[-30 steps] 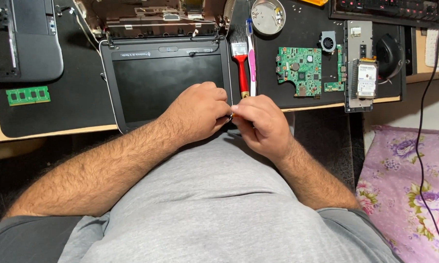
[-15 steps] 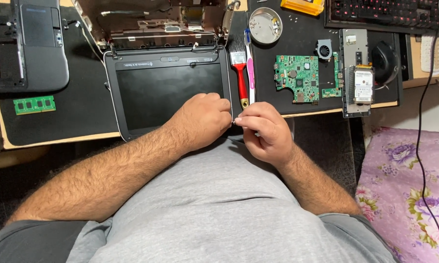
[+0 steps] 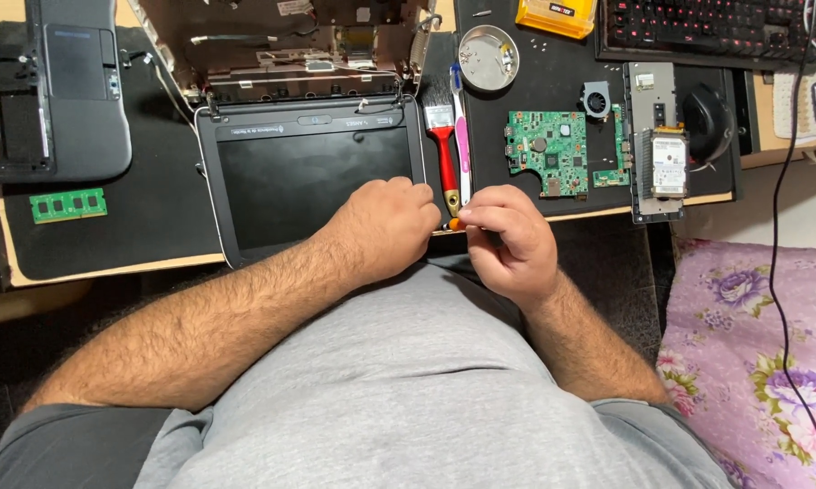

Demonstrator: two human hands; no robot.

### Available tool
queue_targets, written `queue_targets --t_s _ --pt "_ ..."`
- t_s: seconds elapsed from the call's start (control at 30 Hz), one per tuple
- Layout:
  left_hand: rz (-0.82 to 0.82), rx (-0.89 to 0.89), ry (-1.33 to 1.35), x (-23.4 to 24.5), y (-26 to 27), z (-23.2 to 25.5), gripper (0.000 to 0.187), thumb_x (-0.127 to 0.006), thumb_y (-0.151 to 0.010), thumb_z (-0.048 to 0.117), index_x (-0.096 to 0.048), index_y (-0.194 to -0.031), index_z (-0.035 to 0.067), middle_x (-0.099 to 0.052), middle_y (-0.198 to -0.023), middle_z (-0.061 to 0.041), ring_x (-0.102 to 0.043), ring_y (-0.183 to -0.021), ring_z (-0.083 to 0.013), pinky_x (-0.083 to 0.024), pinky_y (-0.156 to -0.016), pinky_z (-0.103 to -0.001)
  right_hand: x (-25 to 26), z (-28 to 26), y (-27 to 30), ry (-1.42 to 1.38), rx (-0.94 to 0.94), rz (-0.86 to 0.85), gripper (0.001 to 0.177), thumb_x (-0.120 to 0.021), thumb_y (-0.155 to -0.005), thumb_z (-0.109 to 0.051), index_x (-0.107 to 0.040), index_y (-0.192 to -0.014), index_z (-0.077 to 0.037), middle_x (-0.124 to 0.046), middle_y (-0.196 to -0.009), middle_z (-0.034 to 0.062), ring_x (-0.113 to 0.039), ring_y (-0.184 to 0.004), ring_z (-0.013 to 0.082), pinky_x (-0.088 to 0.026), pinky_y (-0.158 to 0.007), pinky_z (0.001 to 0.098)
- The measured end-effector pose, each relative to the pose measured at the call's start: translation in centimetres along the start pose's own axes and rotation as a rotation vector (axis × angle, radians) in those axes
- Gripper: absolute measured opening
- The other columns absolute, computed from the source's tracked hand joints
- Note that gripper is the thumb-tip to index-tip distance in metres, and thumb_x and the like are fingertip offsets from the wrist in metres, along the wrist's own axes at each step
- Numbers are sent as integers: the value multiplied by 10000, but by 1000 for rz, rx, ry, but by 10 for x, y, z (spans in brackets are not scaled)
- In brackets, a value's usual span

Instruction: Disassembling the screen assembly of a laptop, including removing screws, prying the bezel, and disconnecting the display cable.

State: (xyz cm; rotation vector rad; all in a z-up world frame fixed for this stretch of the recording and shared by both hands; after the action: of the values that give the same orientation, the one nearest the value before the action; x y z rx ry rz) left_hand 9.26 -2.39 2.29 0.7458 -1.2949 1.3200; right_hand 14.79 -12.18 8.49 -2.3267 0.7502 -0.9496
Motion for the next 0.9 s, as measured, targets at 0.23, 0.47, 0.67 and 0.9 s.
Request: queue_targets --t_s 0.23,0.47,0.67,0.9 --pt "46 113 14 7 -4 -21 144 -723 -826 254 -661 -781 132 -589 -754 -33 -660 -699 -227 -542 -562 -338 14 7 5 33 -12 43 237 -677 -862 124 -734 -1048 -11 -689 -956 184 -667 -828 355 -557 -752 451" --pt "49 132 -13 18 -2 -27 149 -745 -839 236 -688 -745 136 -582 -727 -26 -661 -693 -213 -554 -579 -327 16 10 10 17 -41 115 213 -695 -875 127 -728 -1051 11 -689 -967 190 -671 -858 347 -559 -774 435" --pt "75 83 -45 17 3 -24 151 -750 -876 207 -688 -757 137 -588 -749 -10 -658 -722 -188 -557 -616 -304 3 15 14 29 -42 129 212 -722 -875 129 -726 -1057 19 -701 -984 203 -680 -875 369 -562 -777 452" --pt "111 57 -75 15 4 -24 178 -724 -919 183 -675 -751 148 -570 -753 10 -627 -712 -164 -528 -614 -290 -3 18 9 55 -71 118 214 -735 -877 133 -725 -1053 13 -704 -1001 192 -683 -878 355 -561 -766 435"
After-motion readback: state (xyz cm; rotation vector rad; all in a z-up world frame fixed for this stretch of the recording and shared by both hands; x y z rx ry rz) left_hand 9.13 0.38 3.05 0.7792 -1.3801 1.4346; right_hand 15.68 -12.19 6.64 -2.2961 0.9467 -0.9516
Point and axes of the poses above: each hand's wrist, its own y-axis away from the middle knuckle, its own x-axis out of the back of the hand, z = x × y, the point moved 9 cm from there along -y, towards the middle knuckle
